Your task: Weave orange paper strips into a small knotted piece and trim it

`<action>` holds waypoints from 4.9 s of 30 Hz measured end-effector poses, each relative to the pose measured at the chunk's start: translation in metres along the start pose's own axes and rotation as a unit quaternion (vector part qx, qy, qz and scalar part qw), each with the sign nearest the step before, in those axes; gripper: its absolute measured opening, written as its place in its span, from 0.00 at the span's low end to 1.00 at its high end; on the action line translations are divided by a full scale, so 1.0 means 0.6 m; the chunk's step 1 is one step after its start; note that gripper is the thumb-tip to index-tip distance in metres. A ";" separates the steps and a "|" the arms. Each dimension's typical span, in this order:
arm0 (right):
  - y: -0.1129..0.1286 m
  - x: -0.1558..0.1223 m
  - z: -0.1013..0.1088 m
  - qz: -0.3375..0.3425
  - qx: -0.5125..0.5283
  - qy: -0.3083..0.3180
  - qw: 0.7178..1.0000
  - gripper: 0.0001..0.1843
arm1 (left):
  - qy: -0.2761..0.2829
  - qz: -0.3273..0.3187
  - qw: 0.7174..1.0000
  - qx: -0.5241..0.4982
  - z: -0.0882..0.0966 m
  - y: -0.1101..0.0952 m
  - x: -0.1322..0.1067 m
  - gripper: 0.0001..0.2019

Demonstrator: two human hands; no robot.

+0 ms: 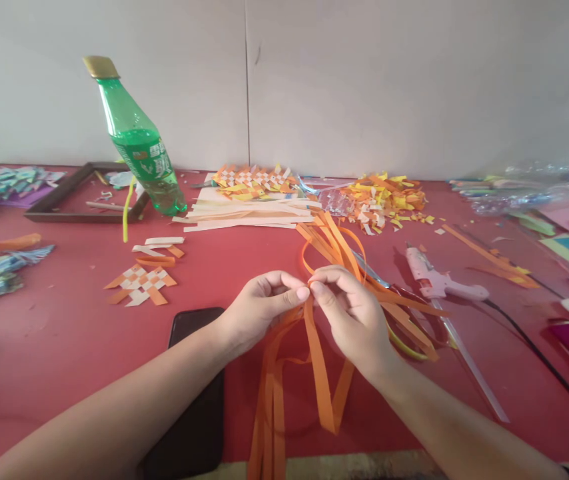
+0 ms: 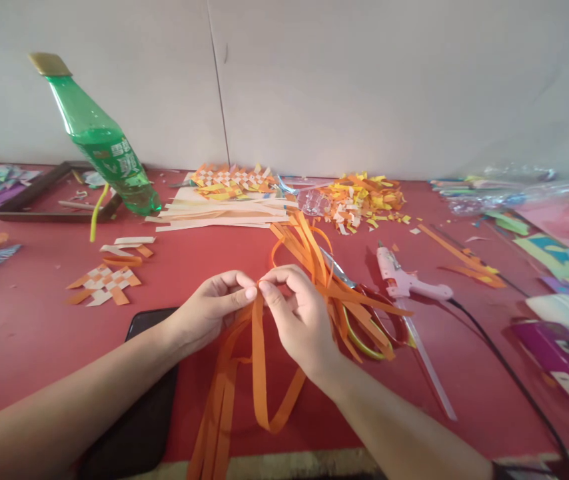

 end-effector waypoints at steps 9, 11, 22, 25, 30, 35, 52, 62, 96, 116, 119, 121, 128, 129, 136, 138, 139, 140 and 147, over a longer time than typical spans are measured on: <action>-0.005 -0.003 0.000 -0.008 0.020 -0.017 1.000 0.02 | 0.010 0.000 1.000 0.012 -0.001 0.000 -0.001 0.09; -0.005 -0.003 0.001 0.004 0.027 -0.025 0.999 0.04 | 0.010 -0.003 1.000 0.013 -0.001 0.000 -0.002 0.09; 0.001 -0.010 0.001 0.082 -0.044 -0.005 0.996 0.05 | 0.026 0.028 0.999 -0.026 -0.004 0.000 -0.005 0.09; 0.000 -0.008 0.002 0.087 -0.043 0.000 0.995 0.05 | 0.026 0.027 0.999 -0.027 -0.004 -0.001 -0.005 0.09; 0.007 -0.003 0.003 0.063 -0.007 0.024 0.998 0.04 | 0.022 0.023 0.999 -0.014 -0.005 -0.001 -0.007 0.09; -0.007 -0.004 0.004 -0.016 0.126 0.044 0.991 0.09 | 0.023 0.019 0.999 -0.017 -0.005 -0.002 -0.007 0.11; 0.000 0.010 0.011 -0.077 0.130 0.065 0.986 0.07 | 0.059 0.026 0.998 0.004 -0.007 -0.001 -0.007 0.12; 0.004 0.011 0.026 -0.058 0.079 -0.012 0.995 0.07 | 0.171 0.026 0.983 0.058 -0.018 0.009 -0.014 0.14; 0.094 0.152 0.028 -0.228 0.393 0.134 0.880 0.08 | 0.481 0.304 0.822 -0.001 -0.019 0.002 -0.045 0.47; -0.079 0.151 -0.020 -0.244 0.300 0.057 0.920 0.19 | 0.446 0.193 0.874 0.010 -0.027 -0.020 -0.046 0.30; -0.081 0.150 -0.022 -0.264 0.307 0.071 0.912 0.18 | 0.561 0.242 0.786 0.097 -0.035 -0.016 -0.062 0.28; -0.082 0.146 -0.022 -0.282 0.305 0.082 0.906 0.17 | 0.551 0.235 0.788 0.141 -0.031 -0.010 -0.060 0.25; -0.079 0.137 -0.024 -0.365 0.326 0.145 0.860 0.17 | 0.344 0.276 0.879 0.180 0.002 0.010 -0.033 0.34; -0.077 0.137 -0.025 -0.376 0.335 0.157 0.849 0.17 | 0.302 0.264 0.897 0.183 0.004 0.011 -0.028 0.32; -0.061 0.135 -0.023 -0.396 0.384 0.197 0.810 0.16 | -0.011 0.129 0.981 0.141 0.013 0.009 -0.004 0.19; -0.052 0.137 -0.019 -0.384 0.395 0.201 0.810 0.15 | -0.007 0.091 0.984 0.152 0.010 0.001 -0.005 0.15; -0.047 0.137 -0.018 -0.377 0.400 0.204 0.810 0.15 | 0.009 0.069 0.984 0.165 0.008 -0.006 -0.007 0.13; -0.043 0.137 -0.016 -0.369 0.401 0.207 0.813 0.15 | 0.039 0.051 0.981 0.183 0.003 -0.013 -0.010 0.10; -0.045 0.139 -0.014 -0.317 0.375 0.223 0.842 0.13 | 0.410 0.308 0.839 0.183 -0.020 -0.012 -0.058 0.13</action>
Point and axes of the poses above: each hand's wrist, its own x-axis towards the middle knuckle, its own z-axis out of the back of the hand, y = z × x, the point moved 3 cm from there along x, towards the middle knuckle, and after that the axes turned 7 degrees about x, right-handed, at the moved point
